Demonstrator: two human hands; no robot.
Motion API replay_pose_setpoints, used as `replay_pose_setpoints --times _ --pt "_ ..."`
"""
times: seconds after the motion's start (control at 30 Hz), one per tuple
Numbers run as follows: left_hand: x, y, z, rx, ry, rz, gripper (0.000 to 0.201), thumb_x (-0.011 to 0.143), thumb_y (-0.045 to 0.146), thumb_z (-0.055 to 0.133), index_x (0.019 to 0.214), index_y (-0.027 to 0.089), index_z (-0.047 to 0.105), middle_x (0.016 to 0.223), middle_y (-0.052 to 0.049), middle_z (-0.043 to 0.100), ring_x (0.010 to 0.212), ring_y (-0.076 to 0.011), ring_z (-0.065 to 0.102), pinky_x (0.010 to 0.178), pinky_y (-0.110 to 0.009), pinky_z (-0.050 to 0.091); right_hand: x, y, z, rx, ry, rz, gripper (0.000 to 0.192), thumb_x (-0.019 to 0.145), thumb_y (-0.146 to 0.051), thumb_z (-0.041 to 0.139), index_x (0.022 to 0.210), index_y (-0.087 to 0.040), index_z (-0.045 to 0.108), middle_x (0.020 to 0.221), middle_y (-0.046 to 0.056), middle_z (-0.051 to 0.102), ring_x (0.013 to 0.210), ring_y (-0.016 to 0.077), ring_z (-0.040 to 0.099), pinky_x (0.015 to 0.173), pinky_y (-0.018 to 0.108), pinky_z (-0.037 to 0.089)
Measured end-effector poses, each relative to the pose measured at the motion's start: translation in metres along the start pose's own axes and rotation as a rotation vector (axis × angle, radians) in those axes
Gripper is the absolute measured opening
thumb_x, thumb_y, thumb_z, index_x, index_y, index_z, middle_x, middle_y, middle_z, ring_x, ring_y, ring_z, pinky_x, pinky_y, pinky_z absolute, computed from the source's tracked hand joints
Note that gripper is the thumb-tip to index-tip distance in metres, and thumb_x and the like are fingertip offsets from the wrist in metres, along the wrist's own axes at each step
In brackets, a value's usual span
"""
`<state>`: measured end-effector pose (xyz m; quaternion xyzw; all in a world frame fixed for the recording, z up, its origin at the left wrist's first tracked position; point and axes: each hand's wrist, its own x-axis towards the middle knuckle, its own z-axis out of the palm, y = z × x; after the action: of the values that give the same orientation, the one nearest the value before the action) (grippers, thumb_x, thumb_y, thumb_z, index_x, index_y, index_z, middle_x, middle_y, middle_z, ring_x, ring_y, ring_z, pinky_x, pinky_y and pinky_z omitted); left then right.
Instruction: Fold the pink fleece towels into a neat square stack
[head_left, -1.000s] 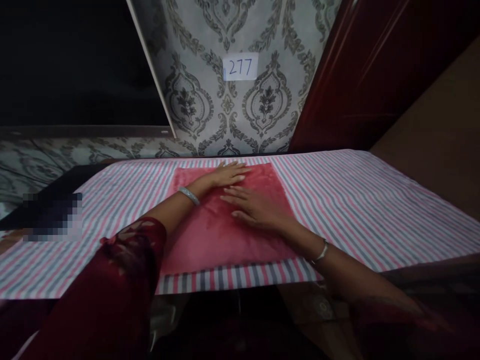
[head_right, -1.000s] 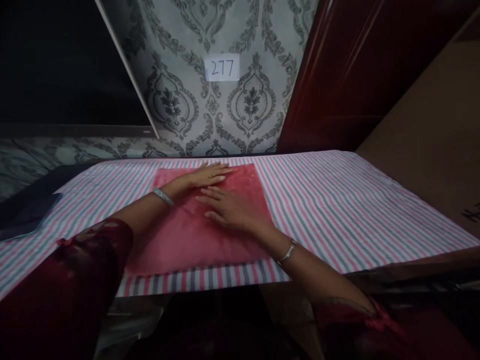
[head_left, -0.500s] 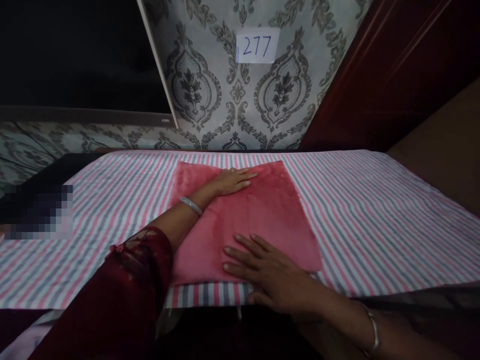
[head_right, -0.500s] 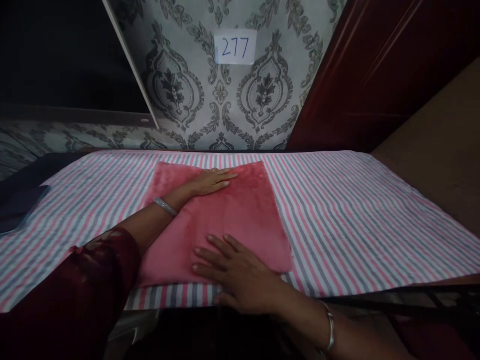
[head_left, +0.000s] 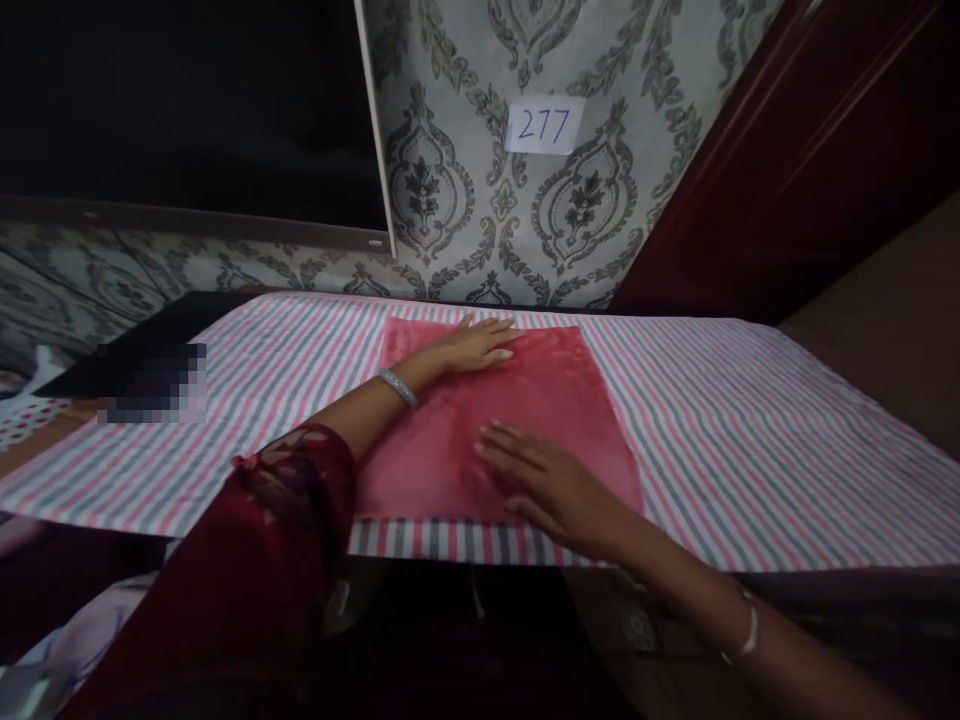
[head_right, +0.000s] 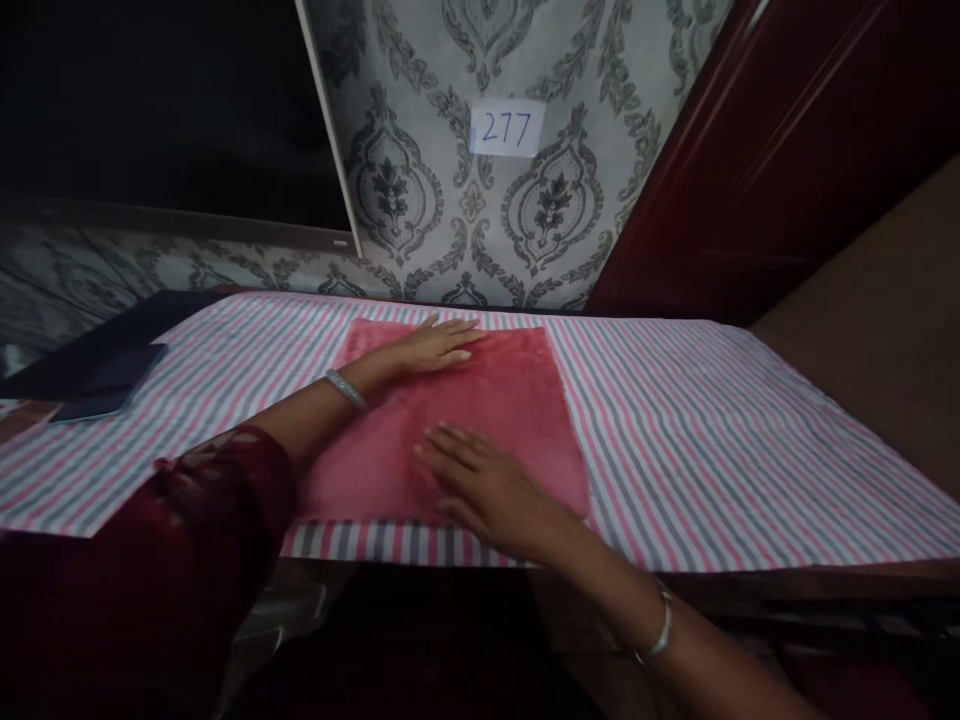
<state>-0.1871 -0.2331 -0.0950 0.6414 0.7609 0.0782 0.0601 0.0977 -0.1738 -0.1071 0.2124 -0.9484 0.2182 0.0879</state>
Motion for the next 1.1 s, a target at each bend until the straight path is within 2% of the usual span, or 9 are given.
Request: replay_pose_setpoints --times 0.1,0.27,0.47,0.63,0.77,0.83,0.93,1.0,1.1 --pt "-0.025 -0.013 -0.01 0.036 -0.024 -0.033 0.062 0.099 0.061 0.025 0.156 0.036 0.03 0.165 -0.001 0.029 0.153 -0.0264 0.018 0.121 -0.057 0.002 0.043 0.019 0.0 -0.026 0.017 -0.029 0.058 0.103 -0.042 0.042 0.157 -0.024 0.031 0.161 0.01 0.035 0.151 0.0232 0.026 0.122 0.051 0.026" --pt "-0.052 -0.031 0.005 0.045 -0.04 -0.205 0.06 0.1 0.056 0.027 0.156 0.037 0.028 0.167 0.0 0.022 0.152 -0.0303 0.019 0.12 -0.056 0.01 0.09 0.035 0.021 -0.067 -0.107 0.04 0.062 0.101 -0.052 0.044 0.155 -0.023 0.036 0.164 0.011 0.026 0.152 0.0292 0.02 0.123 0.056 0.017" --pt "-0.053 -0.037 0.025 0.025 0.039 -0.158 0.059 0.1 0.057 0.025 0.156 0.037 0.03 0.167 0.001 0.024 0.15 -0.0301 0.025 0.119 -0.05 0.017 0.064 0.008 0.04 -0.09 -0.217 -0.076 0.064 0.101 -0.053 0.045 0.158 -0.031 0.027 0.167 0.002 0.014 0.155 0.026 0.003 0.124 0.054 0.007" --pt "-0.052 -0.043 0.027 0.001 0.057 -0.129 0.061 0.1 0.059 0.023 0.157 0.035 0.029 0.166 -0.001 0.026 0.148 -0.0291 0.029 0.118 -0.047 0.019 0.034 -0.018 0.052 -0.085 -0.284 -0.105 0.068 0.096 -0.048 0.058 0.156 -0.033 0.03 0.168 -0.004 0.012 0.154 0.0261 -0.007 0.125 0.052 0.002" --pt "-0.053 -0.04 0.025 0.017 0.062 -0.135 0.061 0.1 0.06 0.023 0.156 0.037 0.029 0.166 -0.001 0.026 0.148 -0.0298 0.028 0.118 -0.049 0.019 0.02 -0.032 0.061 -0.008 -0.3 -0.127 0.068 0.095 -0.054 0.057 0.155 -0.032 0.033 0.168 -0.004 0.013 0.154 0.0238 -0.007 0.125 0.052 -0.003" --pt "-0.055 -0.038 0.023 0.03 0.053 -0.153 0.061 0.1 0.059 0.023 0.157 0.037 0.028 0.166 -0.001 0.025 0.149 -0.0305 0.027 0.119 -0.051 0.018 0.016 -0.038 0.056 0.052 -0.32 -0.156 0.066 0.097 -0.054 0.054 0.155 -0.03 0.034 0.166 -0.002 0.021 0.155 0.0215 -0.002 0.125 0.05 -0.001" --pt "-0.057 -0.038 0.015 0.047 -0.002 -0.178 0.062 0.1 0.058 0.024 0.157 0.036 0.027 0.167 -0.003 0.021 0.151 -0.032 0.022 0.119 -0.055 0.015 0.014 -0.039 0.034 0.134 -0.296 -0.146 0.062 0.1 -0.051 0.049 0.155 -0.029 0.034 0.162 0.001 0.033 0.153 0.0164 0.015 0.126 0.042 0.012" --pt "-0.055 -0.038 0.007 0.058 -0.055 -0.189 0.064 0.099 0.059 0.026 0.158 0.034 0.026 0.167 -0.004 0.02 0.152 -0.0331 0.02 0.12 -0.057 0.012 0.016 -0.029 0.013 0.125 -0.177 -0.083 0.056 0.102 -0.046 0.047 0.154 -0.028 0.037 0.16 0.004 0.039 0.15 0.0162 0.027 0.123 0.04 0.022" --pt "-0.04 -0.03 -0.005 0.046 -0.065 -0.179 0.065 0.098 0.06 0.027 0.158 0.034 0.025 0.167 -0.005 0.022 0.153 -0.0327 0.016 0.12 -0.059 0.007 0.022 0.003 -0.018 0.023 0.047 0.037 0.05 0.102 -0.038 0.043 0.15 -0.025 0.046 0.154 0.008 0.047 0.146 0.0217 0.037 0.119 0.044 0.033"
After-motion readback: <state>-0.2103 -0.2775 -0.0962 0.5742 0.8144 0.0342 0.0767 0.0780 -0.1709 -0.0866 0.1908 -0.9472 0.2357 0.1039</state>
